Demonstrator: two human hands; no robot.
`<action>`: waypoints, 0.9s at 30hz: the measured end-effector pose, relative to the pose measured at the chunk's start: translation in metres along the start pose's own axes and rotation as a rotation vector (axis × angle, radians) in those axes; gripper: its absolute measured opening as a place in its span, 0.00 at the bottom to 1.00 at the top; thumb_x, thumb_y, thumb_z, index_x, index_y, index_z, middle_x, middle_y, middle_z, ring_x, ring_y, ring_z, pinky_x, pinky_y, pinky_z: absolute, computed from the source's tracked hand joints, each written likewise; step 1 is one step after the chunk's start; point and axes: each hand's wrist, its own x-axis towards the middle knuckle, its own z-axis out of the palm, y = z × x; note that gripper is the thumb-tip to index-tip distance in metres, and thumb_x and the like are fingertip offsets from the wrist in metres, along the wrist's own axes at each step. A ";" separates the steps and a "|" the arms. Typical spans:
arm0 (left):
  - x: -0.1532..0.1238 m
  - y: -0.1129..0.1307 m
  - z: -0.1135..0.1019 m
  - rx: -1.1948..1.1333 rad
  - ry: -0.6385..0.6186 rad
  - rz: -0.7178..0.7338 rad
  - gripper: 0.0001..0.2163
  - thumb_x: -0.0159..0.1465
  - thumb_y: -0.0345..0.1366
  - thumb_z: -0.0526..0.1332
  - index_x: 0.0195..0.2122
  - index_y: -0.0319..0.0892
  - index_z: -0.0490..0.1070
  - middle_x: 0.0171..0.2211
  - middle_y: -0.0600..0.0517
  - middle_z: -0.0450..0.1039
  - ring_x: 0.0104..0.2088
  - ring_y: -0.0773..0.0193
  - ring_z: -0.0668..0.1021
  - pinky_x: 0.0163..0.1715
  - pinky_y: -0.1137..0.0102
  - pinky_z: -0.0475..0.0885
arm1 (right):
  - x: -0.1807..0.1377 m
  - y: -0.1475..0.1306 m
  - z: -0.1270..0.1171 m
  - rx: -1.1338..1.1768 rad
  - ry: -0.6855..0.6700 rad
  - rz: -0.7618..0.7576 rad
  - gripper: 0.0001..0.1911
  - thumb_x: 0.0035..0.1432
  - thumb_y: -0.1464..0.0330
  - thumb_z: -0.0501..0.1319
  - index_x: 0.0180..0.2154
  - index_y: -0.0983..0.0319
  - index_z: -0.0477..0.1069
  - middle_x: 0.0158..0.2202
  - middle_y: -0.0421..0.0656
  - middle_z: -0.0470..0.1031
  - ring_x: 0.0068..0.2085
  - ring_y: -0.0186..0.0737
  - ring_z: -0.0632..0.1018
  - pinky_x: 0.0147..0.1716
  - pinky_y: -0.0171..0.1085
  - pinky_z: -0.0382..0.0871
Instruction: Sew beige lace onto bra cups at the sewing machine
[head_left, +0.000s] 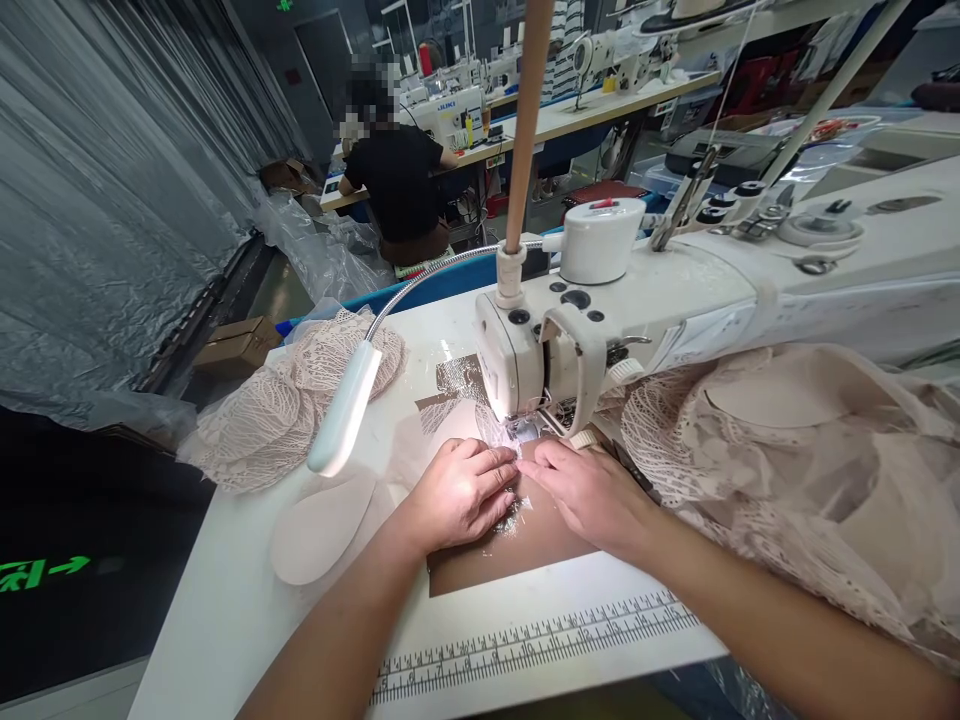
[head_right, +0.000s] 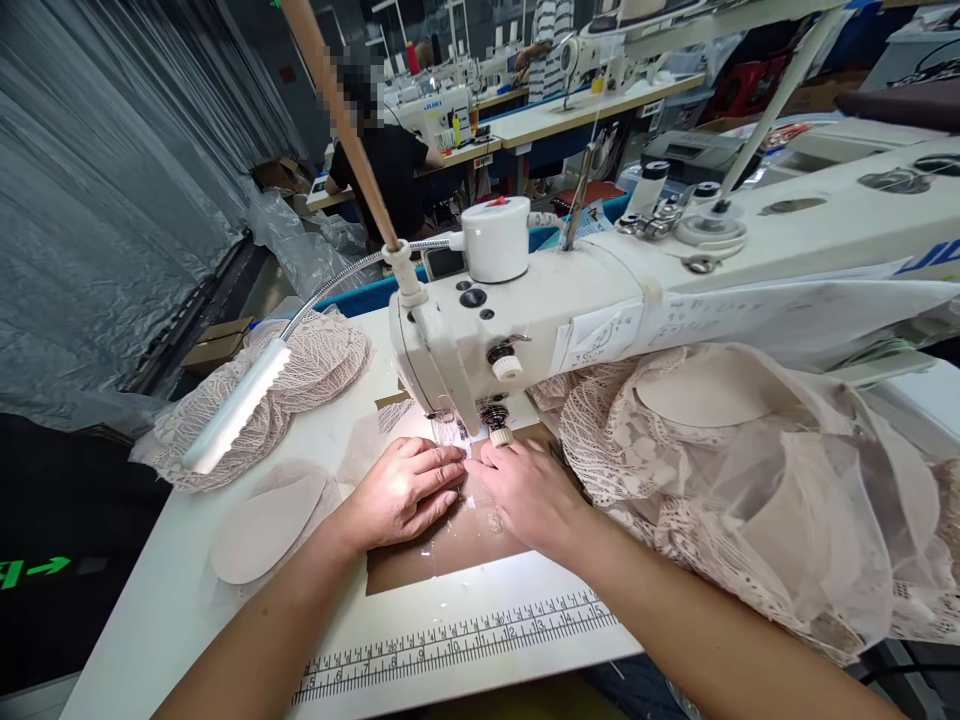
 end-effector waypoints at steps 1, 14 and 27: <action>0.000 0.000 0.001 0.007 0.003 -0.007 0.15 0.66 0.39 0.51 0.50 0.41 0.70 0.52 0.47 0.70 0.42 0.58 0.71 0.44 0.61 0.66 | 0.000 0.000 0.000 -0.007 -0.003 -0.003 0.19 0.57 0.78 0.50 0.46 0.62 0.73 0.32 0.44 0.69 0.30 0.37 0.65 0.29 0.37 0.53; 0.004 -0.010 0.008 0.061 0.101 -0.102 0.15 0.66 0.35 0.51 0.51 0.40 0.70 0.53 0.47 0.70 0.41 0.57 0.71 0.43 0.60 0.68 | 0.013 -0.006 0.005 -0.074 0.058 0.108 0.18 0.58 0.76 0.51 0.45 0.63 0.74 0.29 0.44 0.70 0.25 0.36 0.64 0.24 0.36 0.51; 0.003 -0.022 0.015 0.126 0.224 -0.327 0.15 0.63 0.34 0.54 0.50 0.44 0.70 0.53 0.48 0.69 0.51 0.53 0.68 0.50 0.56 0.64 | 0.005 0.002 0.013 -0.040 0.024 0.039 0.22 0.58 0.78 0.48 0.50 0.61 0.72 0.32 0.43 0.72 0.29 0.37 0.72 0.27 0.36 0.59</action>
